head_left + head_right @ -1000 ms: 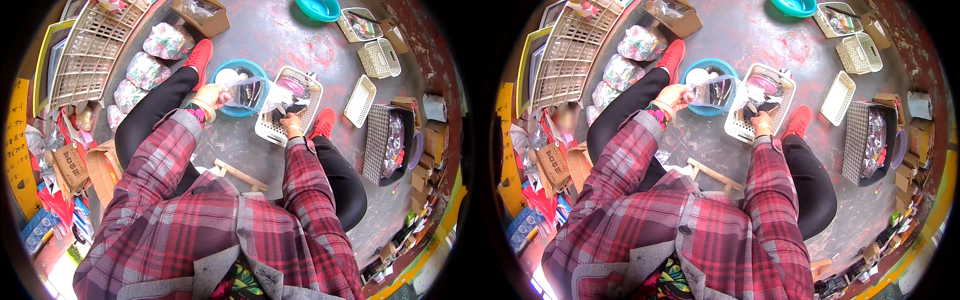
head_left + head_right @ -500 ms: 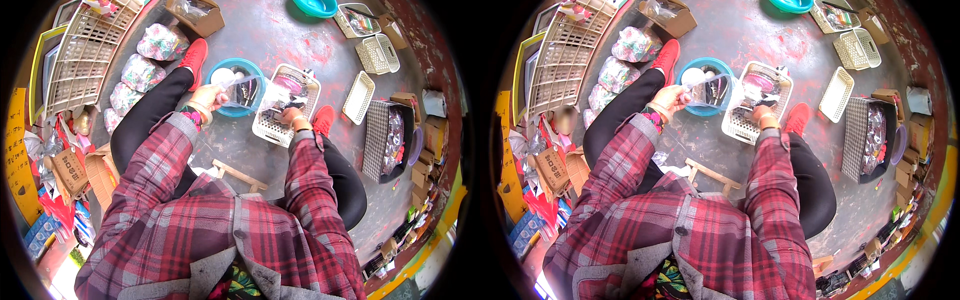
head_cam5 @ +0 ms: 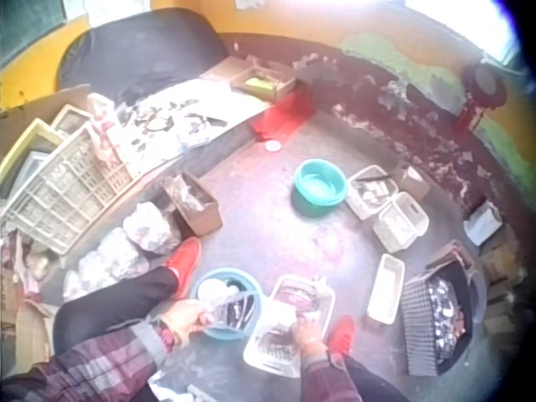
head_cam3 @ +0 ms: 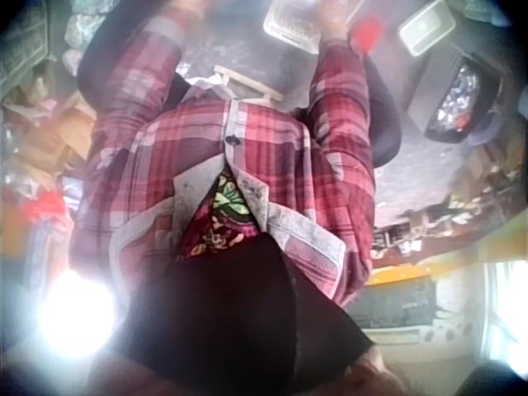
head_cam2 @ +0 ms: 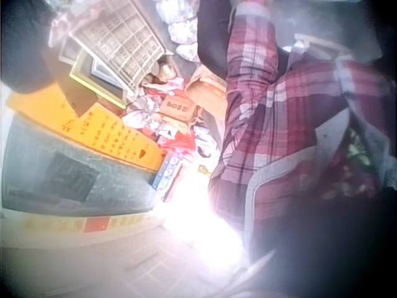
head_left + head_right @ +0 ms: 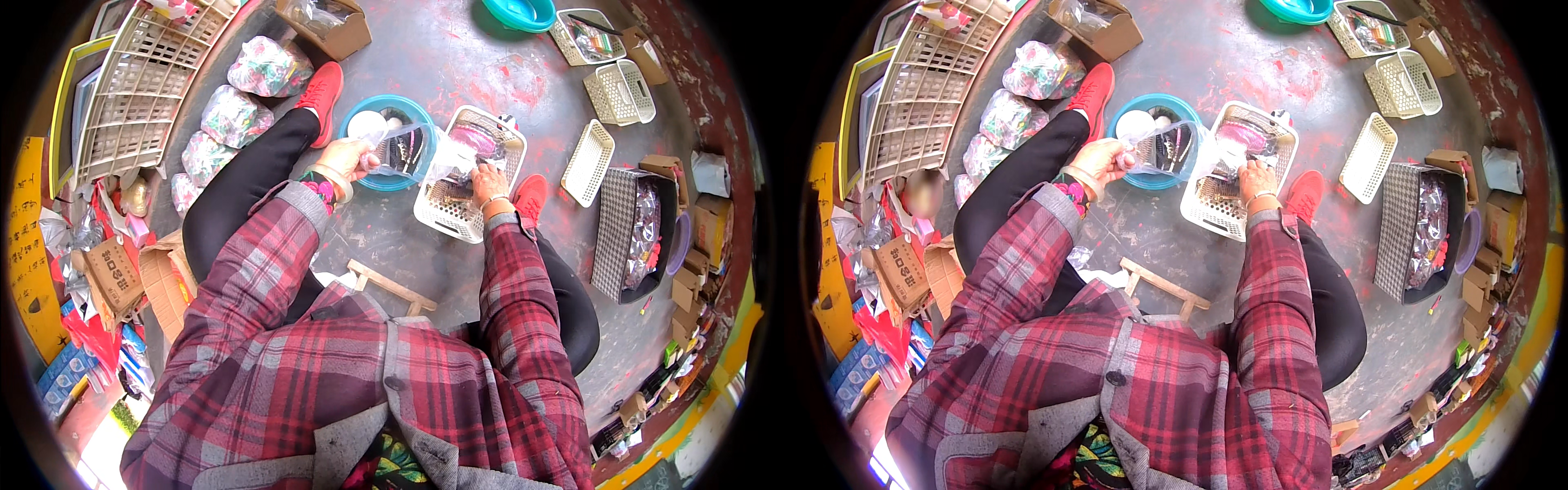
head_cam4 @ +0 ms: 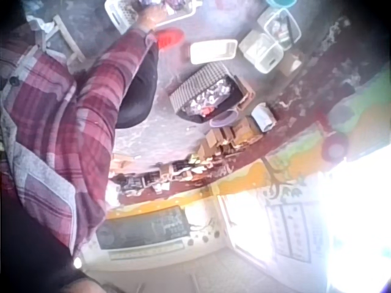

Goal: The person sits on the floor and sorts small items from a white basket into a blue bowl and a plastic bag. They handle items one by one, placing some into the bowl and others into the bag, then tie the bag closed.

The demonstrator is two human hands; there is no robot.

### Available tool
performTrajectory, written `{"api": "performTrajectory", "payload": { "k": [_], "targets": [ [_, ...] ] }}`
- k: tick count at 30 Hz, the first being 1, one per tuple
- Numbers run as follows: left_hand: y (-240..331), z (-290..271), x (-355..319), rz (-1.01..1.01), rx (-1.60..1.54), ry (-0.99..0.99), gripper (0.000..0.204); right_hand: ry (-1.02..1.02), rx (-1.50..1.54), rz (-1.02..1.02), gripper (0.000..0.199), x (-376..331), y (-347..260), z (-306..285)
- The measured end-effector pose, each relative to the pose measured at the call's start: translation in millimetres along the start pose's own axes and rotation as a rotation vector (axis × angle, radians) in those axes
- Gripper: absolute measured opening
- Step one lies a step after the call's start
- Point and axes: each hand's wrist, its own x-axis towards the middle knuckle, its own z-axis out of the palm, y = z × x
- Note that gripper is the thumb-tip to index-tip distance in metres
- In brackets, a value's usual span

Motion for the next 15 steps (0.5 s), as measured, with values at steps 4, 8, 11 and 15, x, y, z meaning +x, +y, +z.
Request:
{"api": "performTrajectory", "payload": {
  "k": [4,8,11,15],
  "targets": [
    [-3,-1,2,0.007,0.001,0.004,0.008,-0.020,-0.088,0.052,0.019,1,-4,6],
    [-2,-1,2,0.008,0.002,0.000,0.008,-0.183,-0.184,0.062,0.020,-8,3,14],
    [-2,-3,1,0.001,0.002,0.008,0.009,-0.234,-0.147,0.083,0.021,-11,0,5],
    [-5,-2,6,-0.007,0.015,0.013,0.009,-0.215,0.045,0.179,0.022,1,10,-3]
  ]
}}
